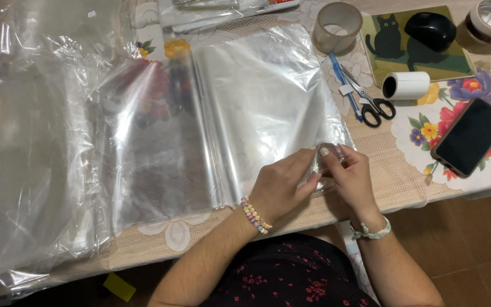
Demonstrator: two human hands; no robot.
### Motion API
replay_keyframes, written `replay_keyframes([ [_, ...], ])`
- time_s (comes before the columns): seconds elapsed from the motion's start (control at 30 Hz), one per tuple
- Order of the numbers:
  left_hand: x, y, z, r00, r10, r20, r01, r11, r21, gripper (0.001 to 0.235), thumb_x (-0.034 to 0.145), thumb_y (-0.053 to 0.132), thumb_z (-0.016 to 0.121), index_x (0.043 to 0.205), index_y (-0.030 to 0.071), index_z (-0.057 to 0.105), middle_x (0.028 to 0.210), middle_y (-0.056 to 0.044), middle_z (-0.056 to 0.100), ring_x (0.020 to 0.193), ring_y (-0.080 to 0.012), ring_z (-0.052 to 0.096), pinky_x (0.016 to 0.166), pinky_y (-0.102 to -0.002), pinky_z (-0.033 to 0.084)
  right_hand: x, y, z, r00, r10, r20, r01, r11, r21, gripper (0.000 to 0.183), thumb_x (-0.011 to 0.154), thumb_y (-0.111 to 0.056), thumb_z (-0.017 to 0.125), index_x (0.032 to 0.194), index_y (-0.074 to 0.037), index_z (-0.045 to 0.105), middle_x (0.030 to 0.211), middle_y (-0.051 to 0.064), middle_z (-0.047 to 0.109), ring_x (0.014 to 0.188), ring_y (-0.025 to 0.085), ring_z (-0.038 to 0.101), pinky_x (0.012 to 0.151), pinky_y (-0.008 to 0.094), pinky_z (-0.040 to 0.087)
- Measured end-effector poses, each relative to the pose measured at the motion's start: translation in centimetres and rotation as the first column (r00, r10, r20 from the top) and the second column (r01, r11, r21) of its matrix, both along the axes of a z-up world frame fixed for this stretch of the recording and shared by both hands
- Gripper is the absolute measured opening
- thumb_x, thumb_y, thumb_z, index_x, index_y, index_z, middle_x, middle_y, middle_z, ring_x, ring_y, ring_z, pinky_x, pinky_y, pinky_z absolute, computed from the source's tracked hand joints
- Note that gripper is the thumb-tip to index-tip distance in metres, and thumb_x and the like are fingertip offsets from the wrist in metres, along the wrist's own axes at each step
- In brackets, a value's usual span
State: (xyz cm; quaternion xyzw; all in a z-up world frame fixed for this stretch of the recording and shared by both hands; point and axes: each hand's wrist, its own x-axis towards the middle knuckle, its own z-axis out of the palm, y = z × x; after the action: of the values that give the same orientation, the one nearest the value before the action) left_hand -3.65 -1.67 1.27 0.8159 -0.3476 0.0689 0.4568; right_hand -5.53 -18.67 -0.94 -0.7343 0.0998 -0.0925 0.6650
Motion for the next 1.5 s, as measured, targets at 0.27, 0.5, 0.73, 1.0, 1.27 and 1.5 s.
replay_keyframes([
  [0.27,-0.7,0.1,-1.0,0.998,0.068,-0.008,-0.067,0.996,0.063,0.028,0.097,-0.004,0.053,0.122,-0.001,0.064,0.104,-0.020,0.074,0.098,-0.0335,0.073,0.077,-0.036,0.062,-0.7,1.0,1.0,0.999,-0.039,-0.032,0.041,0.997,0.063,0.022,0.101,-0.019,0.065,0.109,-0.001,0.074,0.083,0.009,0.073,0.079,0.012,0.059,0.071,0.034,0.059],
  [0.5,0.3,-0.9,-3.7,0.986,0.157,0.058,-0.156,0.988,-0.020,0.008,0.095,0.006,0.065,0.100,0.010,0.070,0.082,-0.005,0.072,0.079,-0.0217,0.073,0.068,-0.029,0.060,-0.6,-1.0,-1.2,0.999,0.017,-0.043,-0.006,0.975,0.224,0.039,0.099,-0.035,0.061,0.094,0.001,0.072,0.072,0.015,0.069,0.068,0.026,0.071,0.060,0.046,0.063],
  [0.73,1.1,-0.8,-2.6,0.964,0.097,-0.248,-0.155,0.962,-0.227,0.006,0.090,0.009,0.074,0.096,0.010,0.072,0.080,-0.007,0.071,0.078,-0.0234,0.073,0.067,-0.031,0.061,-0.5,-1.0,-1.4,0.994,-0.048,-0.096,0.068,0.974,0.216,0.026,0.101,-0.017,0.067,0.082,0.001,0.068,0.064,0.004,0.058,0.060,0.015,0.065,0.056,0.036,0.062],
  [1.0,1.7,-0.2,-1.2,0.823,-0.001,-0.568,-0.241,0.905,-0.350,0.020,0.094,-0.003,0.059,0.114,-0.001,0.056,0.100,-0.026,0.073,0.092,-0.0346,0.075,0.079,-0.039,0.063,-0.8,0.3,1.0,0.993,-0.089,-0.082,0.108,0.956,0.273,0.037,0.104,-0.025,0.063,0.072,-0.007,0.060,0.059,-0.005,0.046,0.055,0.008,0.062,0.055,0.029,0.062],
  [1.27,2.3,0.8,-0.8,0.764,0.075,-0.641,-0.343,0.888,-0.305,0.029,0.085,0.003,0.074,0.112,0.011,0.072,0.091,-0.007,0.073,0.086,-0.0139,0.068,0.078,-0.030,0.061,-0.8,-1.4,-1.5,0.998,-0.033,-0.057,0.042,0.985,0.165,0.035,0.094,-0.018,0.076,0.066,-0.006,0.059,0.054,0.000,0.050,0.050,0.010,0.059,0.047,0.031,0.059],
  [1.5,2.1,8.1,1.0,0.787,0.210,-0.580,-0.572,0.603,-0.557,0.008,0.089,0.002,0.073,0.097,0.003,0.070,0.097,-0.014,0.073,0.080,-0.0200,0.073,0.068,-0.034,0.066,-0.9,-0.5,0.5,0.995,-0.032,-0.098,0.052,0.975,0.214,0.031,0.091,-0.020,0.077,0.070,-0.004,0.062,0.053,0.004,0.055,0.048,0.014,0.063,0.039,0.030,0.056],
])
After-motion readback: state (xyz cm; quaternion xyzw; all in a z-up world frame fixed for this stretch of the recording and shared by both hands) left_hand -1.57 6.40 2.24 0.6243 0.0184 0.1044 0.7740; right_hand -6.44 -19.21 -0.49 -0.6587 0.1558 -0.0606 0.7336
